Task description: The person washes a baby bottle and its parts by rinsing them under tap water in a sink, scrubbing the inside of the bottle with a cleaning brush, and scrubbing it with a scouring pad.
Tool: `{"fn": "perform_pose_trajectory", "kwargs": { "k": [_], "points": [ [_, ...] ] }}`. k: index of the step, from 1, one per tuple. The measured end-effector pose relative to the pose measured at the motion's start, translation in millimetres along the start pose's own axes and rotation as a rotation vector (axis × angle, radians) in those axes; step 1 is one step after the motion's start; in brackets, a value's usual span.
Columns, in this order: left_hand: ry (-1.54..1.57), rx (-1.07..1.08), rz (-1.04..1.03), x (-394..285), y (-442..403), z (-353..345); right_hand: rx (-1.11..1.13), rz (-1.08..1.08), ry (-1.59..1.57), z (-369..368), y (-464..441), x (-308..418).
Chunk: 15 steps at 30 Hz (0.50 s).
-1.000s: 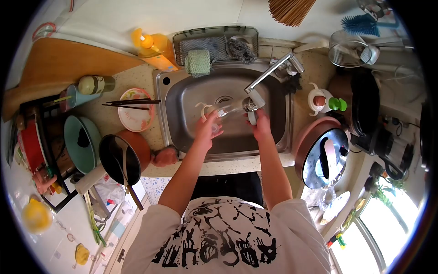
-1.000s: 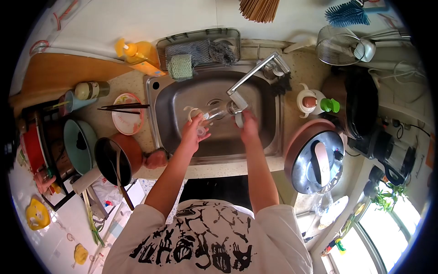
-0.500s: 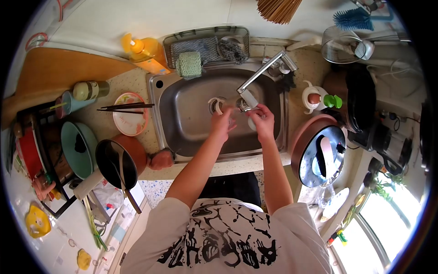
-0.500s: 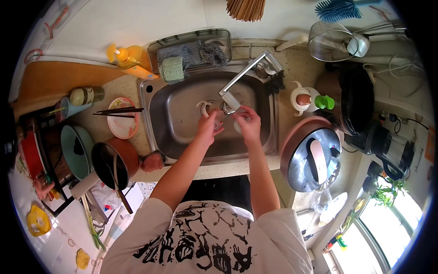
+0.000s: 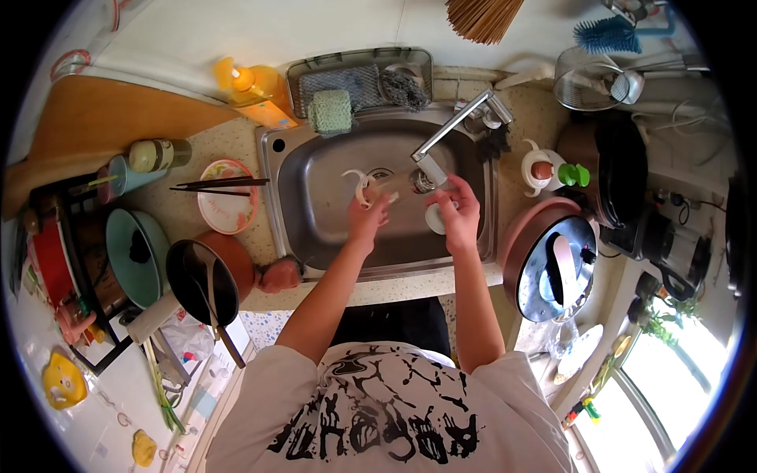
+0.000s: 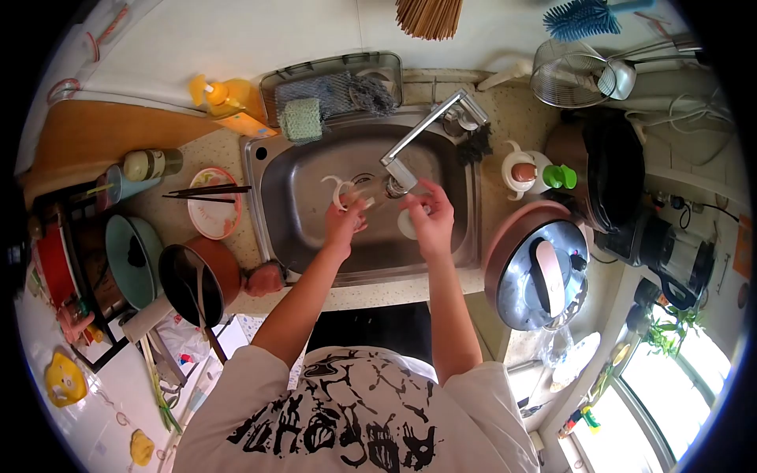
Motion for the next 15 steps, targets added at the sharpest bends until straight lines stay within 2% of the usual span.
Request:
{"fn": "perform_pose_trajectory", "kwargs": {
  "k": [1, 3, 10, 15],
  "points": [
    [0.021, -0.043, 0.030, 0.5, 1.9, 8.0, 0.006, 0.030, -0.042, -4.0, 1.7, 4.2],
    [0.065, -0.129, 0.091, 2.1, 6.9, 22.7, -0.093, 0.093, 0.134, -9.3, 5.3, 18.4],
    [0.358, -0.044, 0.248, 36.2, 3.9, 65.9, -0.227, 0.302, 0.743, -26.4, 3.4, 51.8],
    [0.426, 0.053, 0.256, 37.5, 8.1, 68.9, -0.196, 0.182, 0.708, -30.3, -5.8, 50.4]
  ]
}}
Point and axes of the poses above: each hand's wrist, its own y-axis away from the middle knuckle, its own z-axis out of the back of the hand, x = y × z, the point moved 1 cm from there along -y, towards the middle knuckle, and after that the axes turned 13 degrees about -z, right-handed, at the moved point
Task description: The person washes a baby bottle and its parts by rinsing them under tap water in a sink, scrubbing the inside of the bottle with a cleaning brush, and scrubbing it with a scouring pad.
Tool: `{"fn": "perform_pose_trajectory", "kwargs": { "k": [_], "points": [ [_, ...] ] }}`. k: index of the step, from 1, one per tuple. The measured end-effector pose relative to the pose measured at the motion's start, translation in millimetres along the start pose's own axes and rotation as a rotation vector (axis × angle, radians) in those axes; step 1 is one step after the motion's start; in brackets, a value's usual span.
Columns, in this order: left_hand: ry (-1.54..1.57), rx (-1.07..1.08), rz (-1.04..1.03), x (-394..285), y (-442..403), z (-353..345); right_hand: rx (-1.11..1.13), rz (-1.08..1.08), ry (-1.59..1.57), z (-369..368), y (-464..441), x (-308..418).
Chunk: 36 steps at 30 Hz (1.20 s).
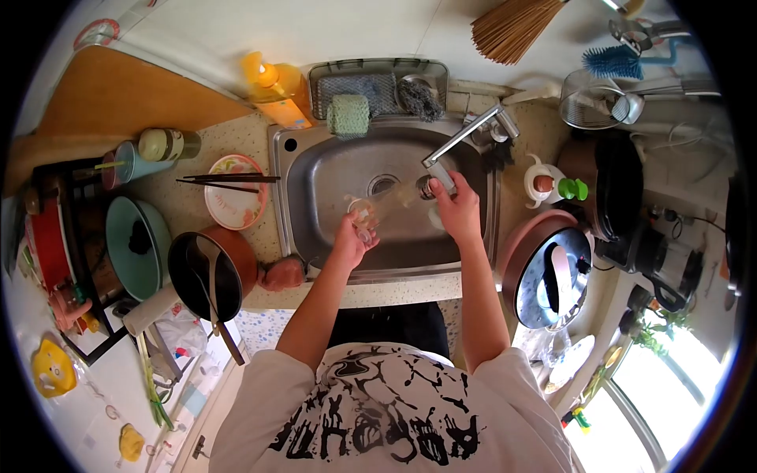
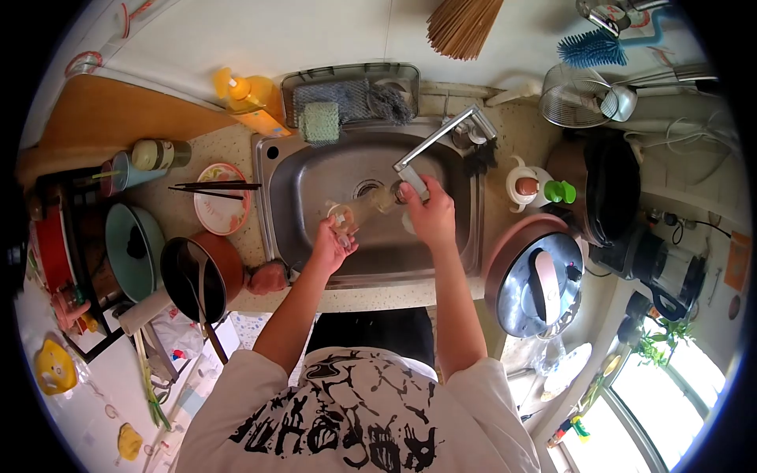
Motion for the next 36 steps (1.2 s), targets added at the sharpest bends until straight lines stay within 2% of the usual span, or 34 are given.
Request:
{"fn": "perform_pose_trajectory", "kwargs": {
  "k": [7, 10, 13, 16, 27, 30, 36],
  "points": [
    [0.024, 0.063, -0.022, -11.2, 9.5, 1.0, 0.115, -0.032, -0.180, -19.2, -7.9, -19.4],
    [-0.005, 0.080, -0.052, -17.9, 17.3, 4.8, 0.214, -0.171, -0.245, -22.9, -14.1, -31.6],
    [-0.021, 0.095, -0.084, -21.4, 22.7, 9.2, 0.334, -0.236, -0.444, -31.6, -25.3, -47.4],
    [-0.033, 0.086, -0.118, -27.7, 28.4, 7.9, 0.486, -0.400, -0.683, -30.3, -25.8, -44.6],
    [-0.355, 0.056, -0.361, -56.0, 73.0, -32.5, 0.568, -0.501, -0.754, -30.0, -36.5, -46.5],
    [-0.446, 0.075, -0.482, -62.2, 85.0, -45.2, 0.568, -0.511, -0.774, -28.7, -36.7, -47.2],
    [-0.912, 0.175, -0.951, -76.0, 97.0, -58.0, 0.591, -0.528, -0.757, -24.0, -35.7, -45.6]
  ]
}}
Point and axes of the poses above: each hand's wrist, its own y-axis away from the middle knuckle, its own z-axis out of the back of the hand, x = y × z, the point moved 1 cm from there along -y, towards the middle knuckle, and after that the axes turned 13 degrees about -z, right-handed, at the moved point
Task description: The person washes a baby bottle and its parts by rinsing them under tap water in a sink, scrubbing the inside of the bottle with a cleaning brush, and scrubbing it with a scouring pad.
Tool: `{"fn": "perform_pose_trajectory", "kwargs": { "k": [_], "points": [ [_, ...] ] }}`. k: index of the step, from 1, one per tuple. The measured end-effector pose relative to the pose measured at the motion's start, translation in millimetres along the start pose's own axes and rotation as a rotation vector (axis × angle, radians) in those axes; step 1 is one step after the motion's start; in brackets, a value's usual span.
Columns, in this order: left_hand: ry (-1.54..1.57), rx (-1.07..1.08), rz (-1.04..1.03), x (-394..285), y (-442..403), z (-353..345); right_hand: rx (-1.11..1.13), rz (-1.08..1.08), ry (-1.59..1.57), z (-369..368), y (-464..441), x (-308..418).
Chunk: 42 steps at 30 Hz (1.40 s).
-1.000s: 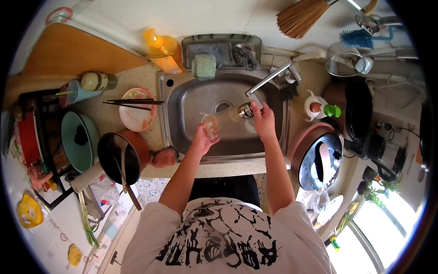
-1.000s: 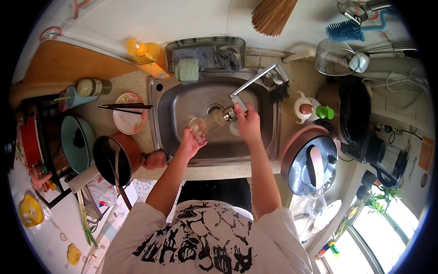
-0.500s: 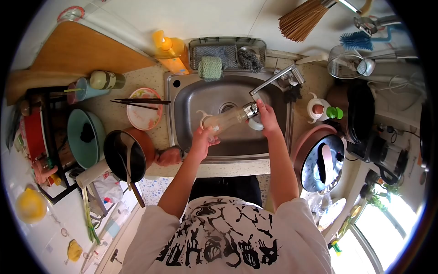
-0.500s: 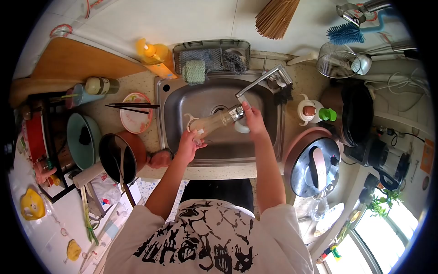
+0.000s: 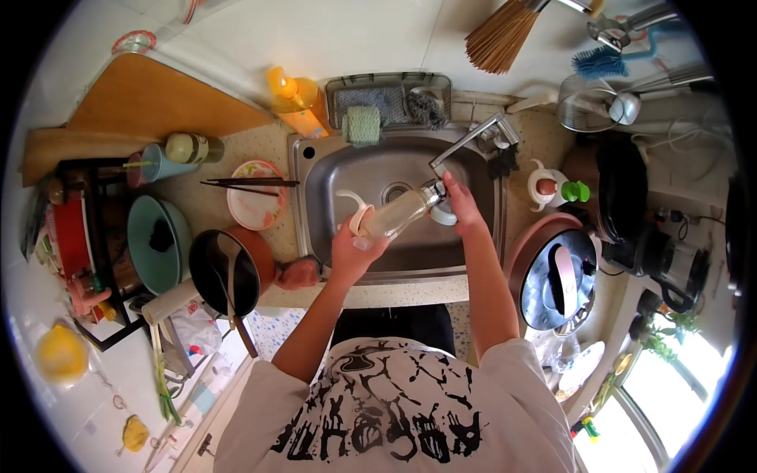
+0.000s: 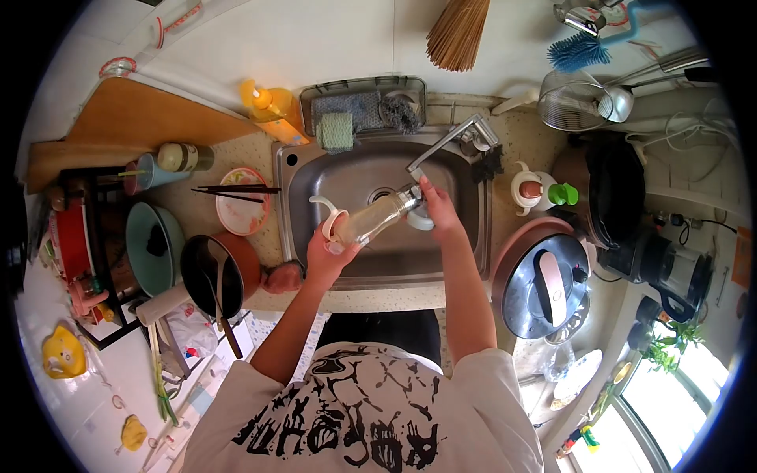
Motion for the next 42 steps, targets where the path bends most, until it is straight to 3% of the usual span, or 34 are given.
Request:
{"fn": "perform_pose_trajectory", "kwargs": {
  "k": [3, 6, 10, 18, 21, 24, 27, 30, 33, 42],
  "points": [
    [-0.040, 0.100, 0.069, -23.4, -3.8, 5.4, 0.016, -0.005, 0.004, -0.8, 1.5, 2.0],
    [0.051, 0.058, 0.018, -1.9, 3.9, 3.5, 0.016, -0.016, 0.019, 4.0, -1.9, 0.3],
    [-0.133, 0.109, -0.219, -2.8, 2.1, 9.2, 0.010, -0.019, 0.006, 4.9, -4.1, 0.2],
    [-0.327, 0.259, -0.308, -12.4, 2.9, 14.2, 0.014, -0.021, -0.015, -0.5, 3.3, 4.7],
    [-0.035, 0.235, -0.130, 4.2, 7.5, 9.6, 0.017, -0.021, -0.031, -1.5, 3.6, 4.6],
    [0.249, 0.054, 0.025, -3.9, 6.9, 0.5, 0.049, -0.026, -0.041, -0.3, 2.6, 3.5],
    [0.501, 0.014, 0.455, -0.3, 1.4, 2.5, 0.061, -0.038, -0.029, 0.6, 2.9, 4.0],
    [0.698, -0.119, 0.627, 3.3, 1.5, 0.1, 0.014, -0.030, -0.046, -2.6, 2.7, 2.6],
    [0.728, -0.137, 0.853, 14.3, -1.9, -2.7, -0.002, -0.024, -0.046, -4.0, 4.2, 2.9],
    [0.980, -0.062, 1.242, 30.4, -0.8, -5.9, 0.047, 0.010, -0.027, 1.6, -1.6, -1.6]
  ]
}}
Point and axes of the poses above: each hand's wrist, its own y-axis away from the middle knuckle, its own z-axis out of the back of the hand, x = y × z, the point moved 1 cm from there along -y, towards the middle knuckle, and after that the axes turned 13 degrees about -z, right-handed, at the moved point
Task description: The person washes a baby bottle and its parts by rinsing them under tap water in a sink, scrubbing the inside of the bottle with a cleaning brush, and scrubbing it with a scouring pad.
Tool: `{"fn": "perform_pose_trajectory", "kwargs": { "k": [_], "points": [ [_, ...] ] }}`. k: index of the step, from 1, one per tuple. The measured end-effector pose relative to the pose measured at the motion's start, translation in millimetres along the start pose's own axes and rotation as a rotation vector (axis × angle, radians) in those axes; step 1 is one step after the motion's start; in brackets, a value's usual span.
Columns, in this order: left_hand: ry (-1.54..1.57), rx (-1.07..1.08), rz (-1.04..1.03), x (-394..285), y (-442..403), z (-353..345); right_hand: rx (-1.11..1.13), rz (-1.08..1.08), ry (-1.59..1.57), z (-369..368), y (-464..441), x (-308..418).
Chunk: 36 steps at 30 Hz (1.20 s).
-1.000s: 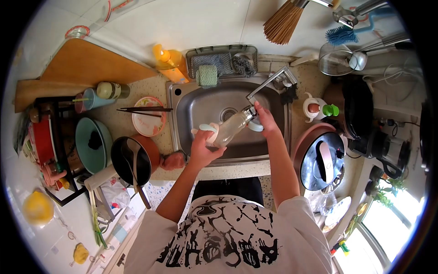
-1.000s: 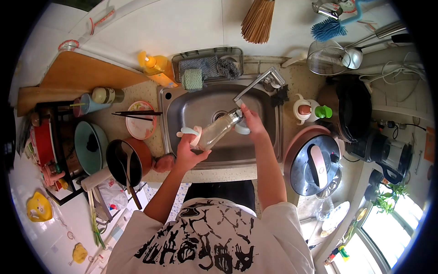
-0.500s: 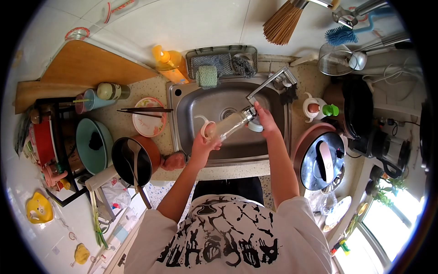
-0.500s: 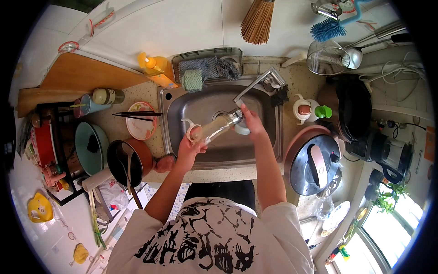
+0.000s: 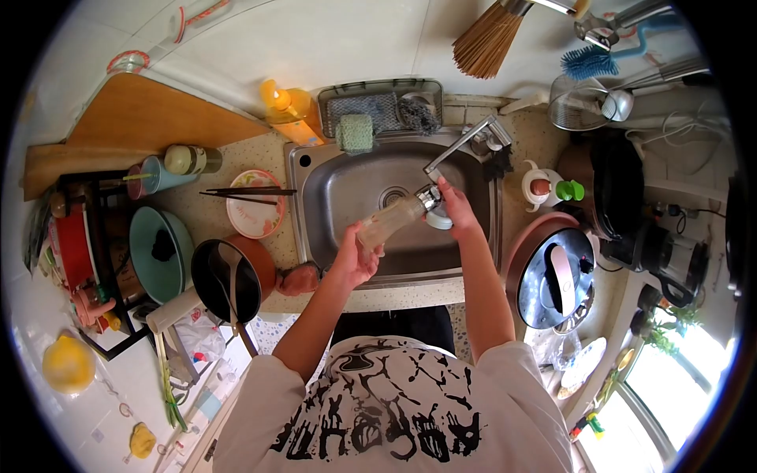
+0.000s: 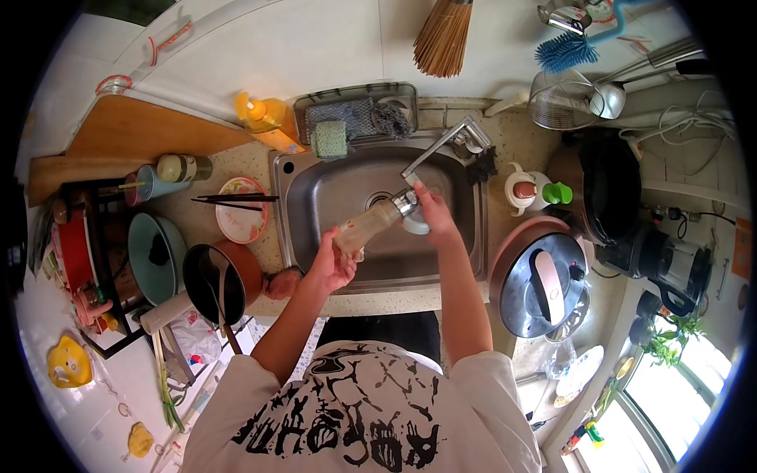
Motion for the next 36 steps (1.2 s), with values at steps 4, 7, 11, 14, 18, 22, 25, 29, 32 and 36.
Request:
{"fn": "perform_pose_trajectory", "kwargs": {
  "k": [4, 7, 11, 14, 18, 22, 25, 29, 32, 36],
  "points": [
    [0.042, 0.016, 0.045, 5.5, -2.3, 6.7, -0.022, 0.006, 0.002, 2.3, -3.5, -2.7],
    [0.023, -0.024, -0.005, 7.1, 2.3, 3.8, -0.059, 0.008, -0.004, 0.3, -2.4, -2.7],
    [-0.033, -0.045, -0.110, 6.4, 7.0, -1.3, -0.024, 0.041, 0.028, -1.0, -0.8, -0.8],
    [-0.075, -0.027, -0.152, 7.4, 4.0, 2.4, -0.027, 0.039, 0.027, 2.2, -3.0, -3.1],
    [-0.069, -0.028, -0.193, 7.9, 3.8, 4.3, -0.067, 0.060, 0.067, 7.2, -5.3, -5.2],
    [-0.022, 0.020, -0.150, 7.9, 7.2, 5.0, -0.045, 0.067, 0.078, 4.2, 2.3, -0.9],
    [-0.014, 0.021, -0.146, 8.2, 7.7, 0.9, -0.065, 0.095, 0.114, 5.5, -1.3, -1.9],
    [-0.037, -0.039, -0.113, 9.8, 5.1, 2.6, -0.150, 0.210, 0.201, 6.7, -5.6, -6.1],
    [-0.040, -0.067, -0.090, 9.2, 1.4, 2.1, -0.217, 0.256, 0.283, 8.7, -6.7, -7.2],
    [-0.001, -0.002, -0.067, 8.3, -4.9, 5.3, -0.223, 0.239, 0.295, 12.6, -9.3, -7.0]
  ]
}}
Point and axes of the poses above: each hand's wrist, its own y-axis away from the middle knuckle, its own z-axis out of the back of the hand, x = y × z, the point moved 1 cm from there along -y, towards the middle knuckle, and after that the axes turned 13 degrees about -z, right-handed, at the moved point
